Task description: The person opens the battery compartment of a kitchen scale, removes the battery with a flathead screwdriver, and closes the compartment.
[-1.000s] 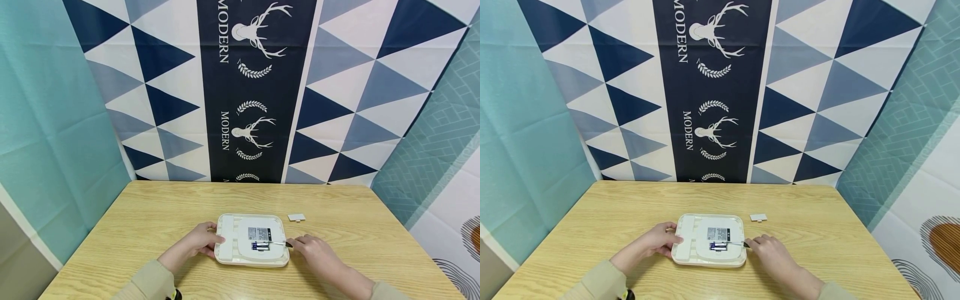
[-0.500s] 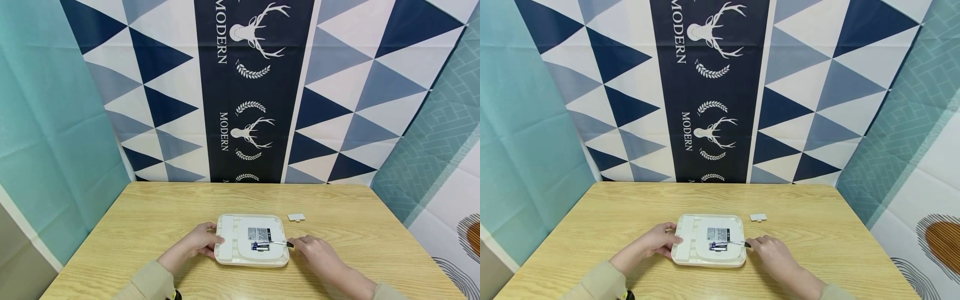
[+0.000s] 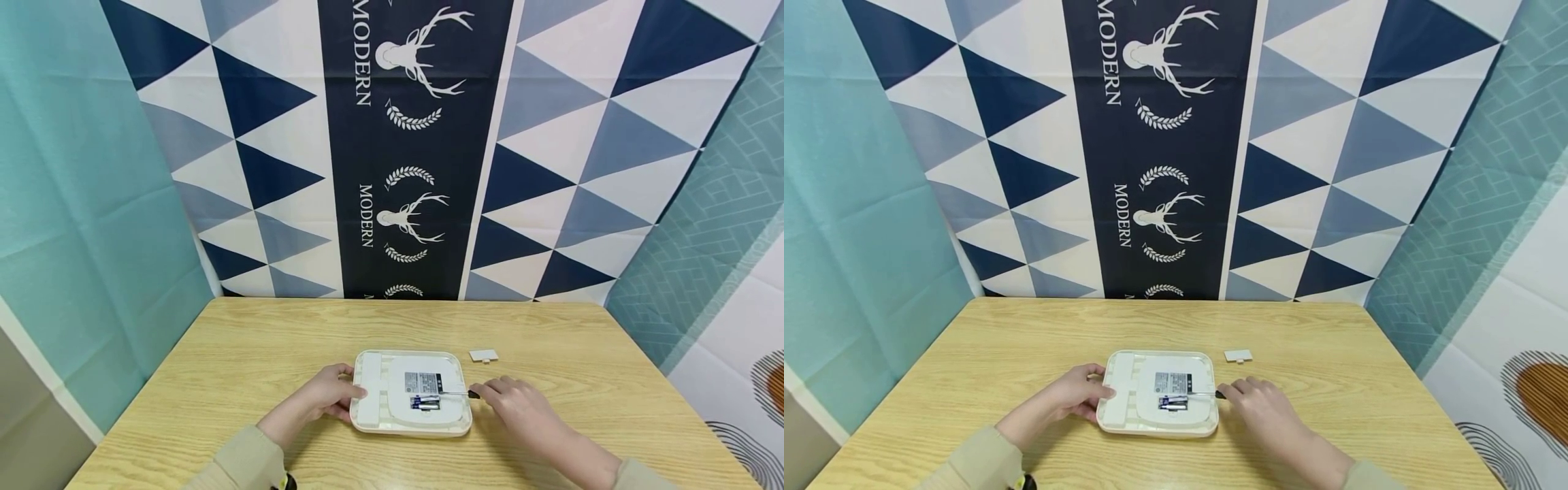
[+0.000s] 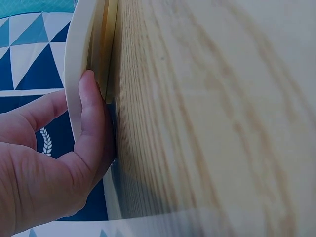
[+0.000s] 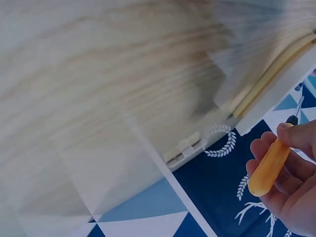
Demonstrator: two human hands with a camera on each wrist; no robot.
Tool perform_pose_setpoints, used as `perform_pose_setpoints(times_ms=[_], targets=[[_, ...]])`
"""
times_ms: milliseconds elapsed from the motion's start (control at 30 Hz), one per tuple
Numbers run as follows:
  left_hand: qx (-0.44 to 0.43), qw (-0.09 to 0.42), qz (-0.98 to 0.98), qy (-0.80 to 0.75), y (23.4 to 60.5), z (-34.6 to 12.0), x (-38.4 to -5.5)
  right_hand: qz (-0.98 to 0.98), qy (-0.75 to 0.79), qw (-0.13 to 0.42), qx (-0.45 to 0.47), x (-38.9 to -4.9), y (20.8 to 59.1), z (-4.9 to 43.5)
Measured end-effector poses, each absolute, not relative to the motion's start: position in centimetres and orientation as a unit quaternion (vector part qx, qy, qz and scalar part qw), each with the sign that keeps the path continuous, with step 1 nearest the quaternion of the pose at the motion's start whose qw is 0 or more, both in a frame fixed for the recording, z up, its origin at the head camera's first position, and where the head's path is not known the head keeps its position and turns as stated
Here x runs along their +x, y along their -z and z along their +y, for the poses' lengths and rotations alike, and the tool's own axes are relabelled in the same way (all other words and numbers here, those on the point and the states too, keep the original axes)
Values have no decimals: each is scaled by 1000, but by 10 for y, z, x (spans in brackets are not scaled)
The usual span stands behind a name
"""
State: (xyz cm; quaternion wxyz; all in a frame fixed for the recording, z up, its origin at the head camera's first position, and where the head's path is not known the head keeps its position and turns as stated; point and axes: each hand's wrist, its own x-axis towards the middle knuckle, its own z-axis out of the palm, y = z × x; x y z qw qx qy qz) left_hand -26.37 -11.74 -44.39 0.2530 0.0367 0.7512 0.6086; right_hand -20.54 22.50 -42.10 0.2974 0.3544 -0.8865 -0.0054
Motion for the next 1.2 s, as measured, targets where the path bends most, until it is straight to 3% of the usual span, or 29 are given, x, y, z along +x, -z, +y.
perform_pose_setpoints(times_ms=[1200], targets=[[28, 256, 748, -611, 443, -118, -265, -819, 97, 375, 424, -200, 388, 207]])
